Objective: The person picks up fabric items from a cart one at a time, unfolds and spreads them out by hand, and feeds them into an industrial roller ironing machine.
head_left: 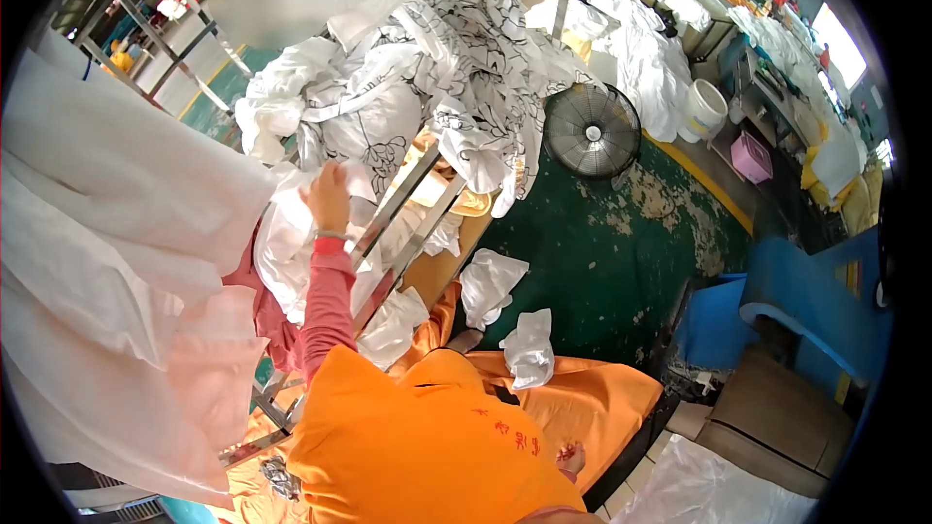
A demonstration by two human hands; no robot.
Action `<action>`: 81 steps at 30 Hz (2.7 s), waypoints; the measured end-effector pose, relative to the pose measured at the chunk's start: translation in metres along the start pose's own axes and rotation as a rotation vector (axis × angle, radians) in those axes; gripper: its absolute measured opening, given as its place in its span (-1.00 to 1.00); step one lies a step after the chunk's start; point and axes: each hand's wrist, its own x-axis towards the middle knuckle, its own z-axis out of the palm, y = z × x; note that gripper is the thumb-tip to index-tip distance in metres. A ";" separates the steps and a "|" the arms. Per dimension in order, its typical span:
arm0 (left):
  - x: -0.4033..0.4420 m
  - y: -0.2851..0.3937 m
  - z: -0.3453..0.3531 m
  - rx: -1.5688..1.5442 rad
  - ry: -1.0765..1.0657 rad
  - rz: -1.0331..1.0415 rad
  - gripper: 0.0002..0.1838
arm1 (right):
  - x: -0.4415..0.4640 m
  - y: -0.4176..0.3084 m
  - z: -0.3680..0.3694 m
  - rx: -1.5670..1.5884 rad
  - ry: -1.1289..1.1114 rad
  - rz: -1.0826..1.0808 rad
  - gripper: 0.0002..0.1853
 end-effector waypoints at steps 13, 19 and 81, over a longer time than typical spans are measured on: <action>-0.231 0.309 -0.017 -0.779 -0.735 1.355 -0.88 | -0.158 -0.119 0.205 -0.347 -0.523 -0.853 -0.09; -0.230 0.347 -0.050 -0.917 -1.031 1.647 -0.69 | -0.191 -0.135 0.240 -0.269 -0.571 -0.588 -0.76; -0.292 0.356 0.146 -0.877 -1.775 0.941 -0.80 | -0.293 -0.368 0.111 0.499 -0.277 -1.289 -0.87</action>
